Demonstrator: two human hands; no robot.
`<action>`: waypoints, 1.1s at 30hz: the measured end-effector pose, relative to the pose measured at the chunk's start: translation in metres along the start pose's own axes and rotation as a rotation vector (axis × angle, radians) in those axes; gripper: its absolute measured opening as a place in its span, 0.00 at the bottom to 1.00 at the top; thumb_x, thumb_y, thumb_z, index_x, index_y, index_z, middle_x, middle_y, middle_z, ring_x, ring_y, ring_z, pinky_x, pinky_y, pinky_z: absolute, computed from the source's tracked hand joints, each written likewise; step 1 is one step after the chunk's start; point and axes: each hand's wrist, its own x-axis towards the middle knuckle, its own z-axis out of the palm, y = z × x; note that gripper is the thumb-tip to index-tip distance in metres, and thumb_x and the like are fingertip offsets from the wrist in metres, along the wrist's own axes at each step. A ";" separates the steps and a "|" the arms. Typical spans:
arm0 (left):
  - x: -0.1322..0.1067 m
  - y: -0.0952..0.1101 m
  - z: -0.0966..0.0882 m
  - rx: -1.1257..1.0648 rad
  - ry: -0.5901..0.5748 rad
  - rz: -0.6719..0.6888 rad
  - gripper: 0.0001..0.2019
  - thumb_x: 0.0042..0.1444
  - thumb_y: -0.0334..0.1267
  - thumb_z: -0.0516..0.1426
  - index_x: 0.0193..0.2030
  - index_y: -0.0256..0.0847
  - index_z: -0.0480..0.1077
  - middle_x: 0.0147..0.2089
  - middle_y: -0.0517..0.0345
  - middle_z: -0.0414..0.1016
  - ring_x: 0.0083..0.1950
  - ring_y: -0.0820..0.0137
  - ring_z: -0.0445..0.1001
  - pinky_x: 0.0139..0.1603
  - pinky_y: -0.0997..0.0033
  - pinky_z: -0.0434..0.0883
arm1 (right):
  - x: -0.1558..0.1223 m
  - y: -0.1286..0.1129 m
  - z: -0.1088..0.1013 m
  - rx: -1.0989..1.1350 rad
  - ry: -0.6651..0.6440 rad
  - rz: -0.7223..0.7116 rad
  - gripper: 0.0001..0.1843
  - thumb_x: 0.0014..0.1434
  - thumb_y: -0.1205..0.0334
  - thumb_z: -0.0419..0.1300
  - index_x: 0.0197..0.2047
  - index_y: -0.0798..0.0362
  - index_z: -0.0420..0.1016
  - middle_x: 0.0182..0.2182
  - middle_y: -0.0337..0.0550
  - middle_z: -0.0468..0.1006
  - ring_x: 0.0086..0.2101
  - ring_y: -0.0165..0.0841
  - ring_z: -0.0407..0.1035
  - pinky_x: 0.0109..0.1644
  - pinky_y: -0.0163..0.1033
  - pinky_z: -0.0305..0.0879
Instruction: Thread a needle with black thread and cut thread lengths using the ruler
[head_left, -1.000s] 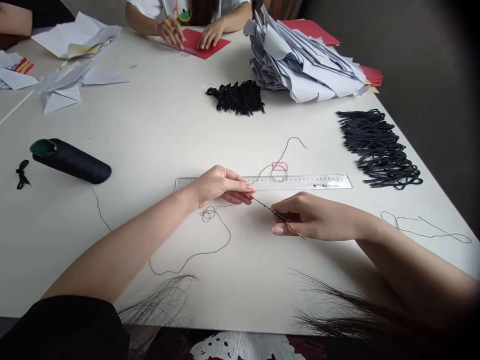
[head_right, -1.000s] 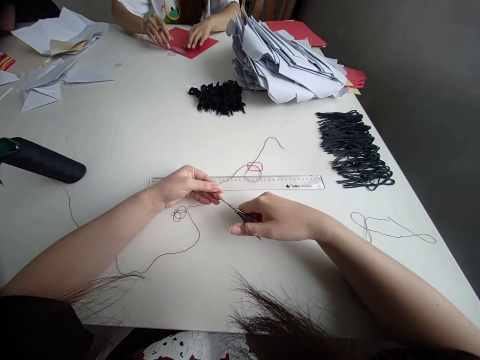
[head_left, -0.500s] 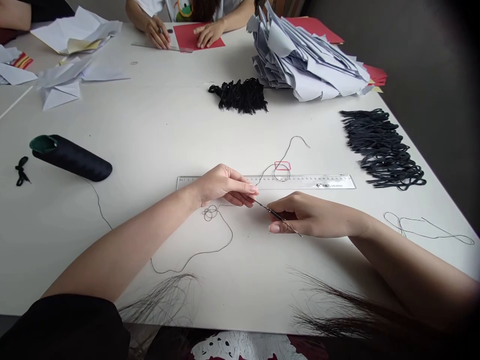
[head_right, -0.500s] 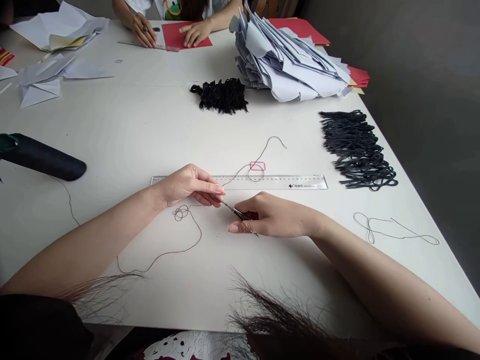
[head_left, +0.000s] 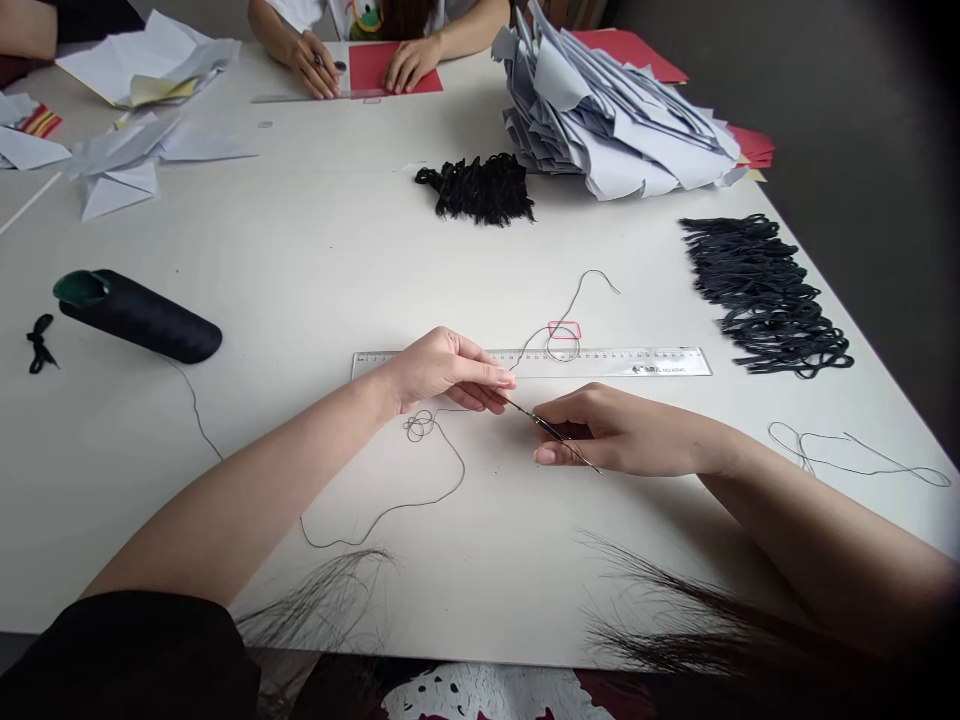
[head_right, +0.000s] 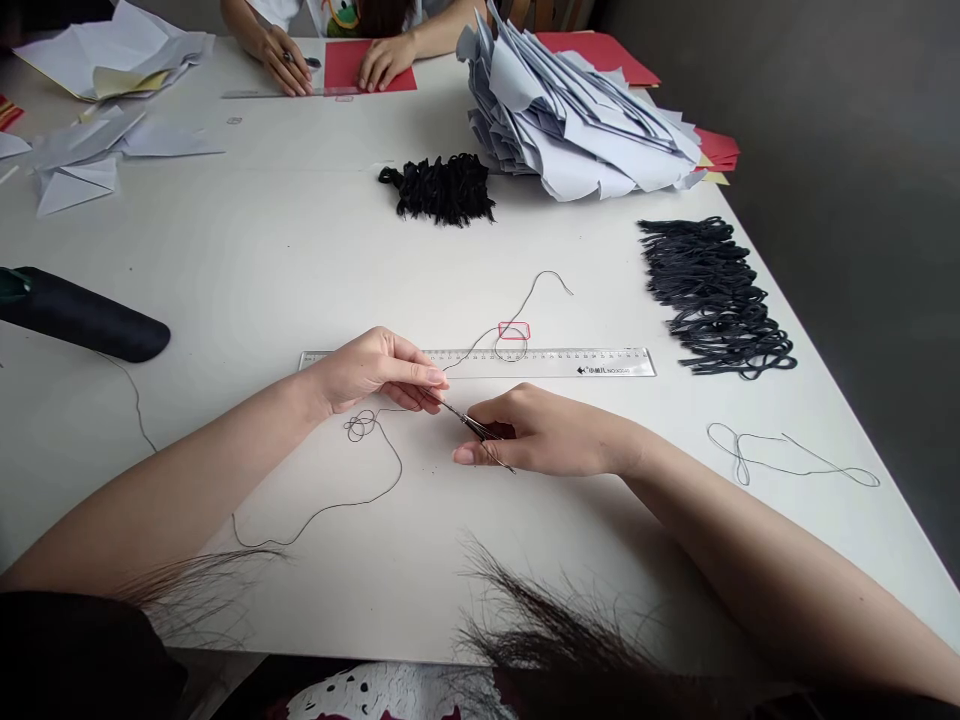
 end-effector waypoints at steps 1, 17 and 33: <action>0.000 0.000 0.000 0.002 0.001 -0.001 0.11 0.48 0.44 0.69 0.32 0.39 0.81 0.37 0.51 0.83 0.38 0.69 0.82 0.40 0.75 0.77 | 0.000 0.000 0.000 -0.003 0.000 0.001 0.30 0.60 0.36 0.56 0.25 0.52 0.52 0.21 0.31 0.51 0.23 0.24 0.45 0.25 0.34 0.46; 0.000 -0.001 0.000 -0.029 0.010 0.004 0.09 0.49 0.42 0.68 0.32 0.38 0.81 0.36 0.51 0.83 0.37 0.70 0.82 0.39 0.75 0.77 | -0.020 -0.005 0.001 -0.284 0.068 0.005 0.11 0.63 0.53 0.56 0.35 0.52 0.69 0.31 0.40 0.72 0.27 0.28 0.63 0.31 0.35 0.58; -0.003 0.004 0.000 -0.032 0.048 0.015 0.12 0.48 0.45 0.69 0.32 0.38 0.81 0.36 0.52 0.82 0.37 0.70 0.81 0.38 0.76 0.76 | -0.035 0.003 0.002 -0.573 0.254 0.283 0.07 0.65 0.60 0.53 0.35 0.50 0.61 0.28 0.40 0.73 0.24 0.32 0.65 0.27 0.36 0.51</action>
